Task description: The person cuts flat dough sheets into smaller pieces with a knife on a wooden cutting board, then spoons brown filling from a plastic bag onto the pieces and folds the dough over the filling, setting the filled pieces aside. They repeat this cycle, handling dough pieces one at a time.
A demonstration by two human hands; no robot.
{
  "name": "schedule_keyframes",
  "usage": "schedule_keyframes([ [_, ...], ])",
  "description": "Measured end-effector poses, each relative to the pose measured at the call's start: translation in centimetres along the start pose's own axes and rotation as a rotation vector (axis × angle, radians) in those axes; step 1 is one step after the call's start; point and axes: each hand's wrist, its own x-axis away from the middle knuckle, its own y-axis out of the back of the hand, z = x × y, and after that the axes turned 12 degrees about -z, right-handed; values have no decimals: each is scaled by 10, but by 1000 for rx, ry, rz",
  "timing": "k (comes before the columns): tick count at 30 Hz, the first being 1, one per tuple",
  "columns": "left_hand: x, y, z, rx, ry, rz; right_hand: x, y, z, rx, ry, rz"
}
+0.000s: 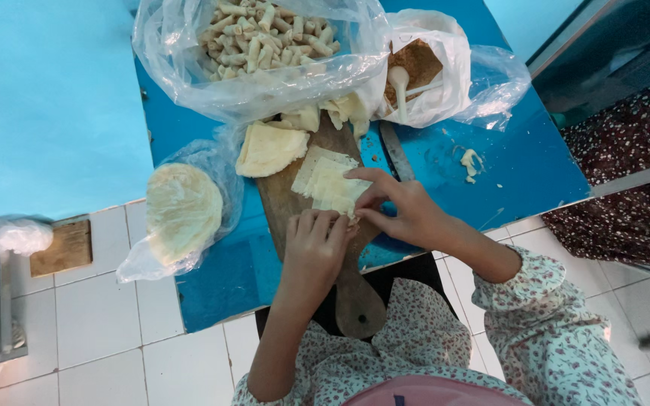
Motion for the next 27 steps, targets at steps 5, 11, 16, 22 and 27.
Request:
schedule_keyframes([
  [5, 3, -2, 2, 12, 19, -24, 0, 10, 3, -47, 93, 95],
  [11, 1, -8, 4, 64, 80, -70, 3, 8, 3, 116, 365, 79],
  [16, 0, -2, 0, 114, 113, -92, 2, 2, -3, 99, 375, 37],
  [22, 1, 1, -2, 84, 92, -46, 3, 1, -7, 21, 226, 29],
  [27, 2, -5, -3, 25, 76, -74, 4, 4, -5, 31, 297, 48],
])
